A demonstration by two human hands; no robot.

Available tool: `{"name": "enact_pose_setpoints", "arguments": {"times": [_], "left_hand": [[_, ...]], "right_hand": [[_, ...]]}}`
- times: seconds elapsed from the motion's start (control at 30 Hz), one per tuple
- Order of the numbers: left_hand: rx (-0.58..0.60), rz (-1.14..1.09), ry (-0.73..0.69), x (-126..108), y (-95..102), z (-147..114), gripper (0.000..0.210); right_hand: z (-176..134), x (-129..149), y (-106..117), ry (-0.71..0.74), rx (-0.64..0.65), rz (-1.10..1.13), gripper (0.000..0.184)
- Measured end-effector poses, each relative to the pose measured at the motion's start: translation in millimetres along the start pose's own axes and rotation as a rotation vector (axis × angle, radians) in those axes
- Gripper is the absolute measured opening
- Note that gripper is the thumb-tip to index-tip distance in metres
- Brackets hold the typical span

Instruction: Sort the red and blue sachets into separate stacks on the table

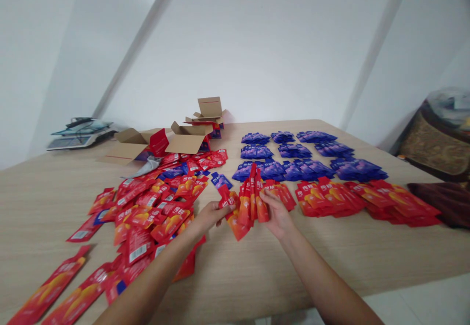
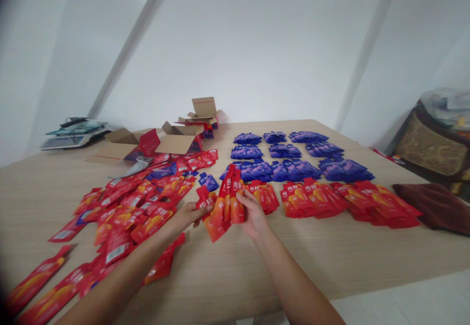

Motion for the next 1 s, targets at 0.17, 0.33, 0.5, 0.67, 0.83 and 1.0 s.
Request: {"name": "enact_pose_setpoints", "arguments": {"times": [0.17,0.33,0.5,0.67,0.83,1.0], "left_hand": [[0.154,-0.306,0.005,-5,-17.6,-6,0.050],[-0.017,-0.250,-0.211,-9,-24.3,-11,0.053],[-0.227,0.150,-0.446,-5,-13.3,-31,0.048],[-0.231,0.448,-0.651,-6,23.1,-32,0.044],[-0.609,0.974,-0.322,2,104.7,25,0.053],[-0.510,1.376,0.151,36,137.7,71,0.079]], "right_hand": [[-2,-21,-2,-0.032,-0.015,-0.052,0.027],[-11,-35,-16,-0.002,-0.005,-0.077,0.041],[-21,-37,-32,-0.074,0.177,-0.271,0.042],[-17,-51,-8,0.068,0.186,-0.545,0.039],[-7,-78,19,0.092,0.148,-0.599,0.049],[-8,-82,15,0.066,0.120,-0.551,0.044]]}}
Point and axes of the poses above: each hand's wrist, its own z-axis towards the middle knuckle, its own y-axis out of the back of the hand, x = y × z, the point moved 4 cm from there along z, towards the middle knuckle, and after that the axes turned 2 degrees about -y, right-handed, at the moved point
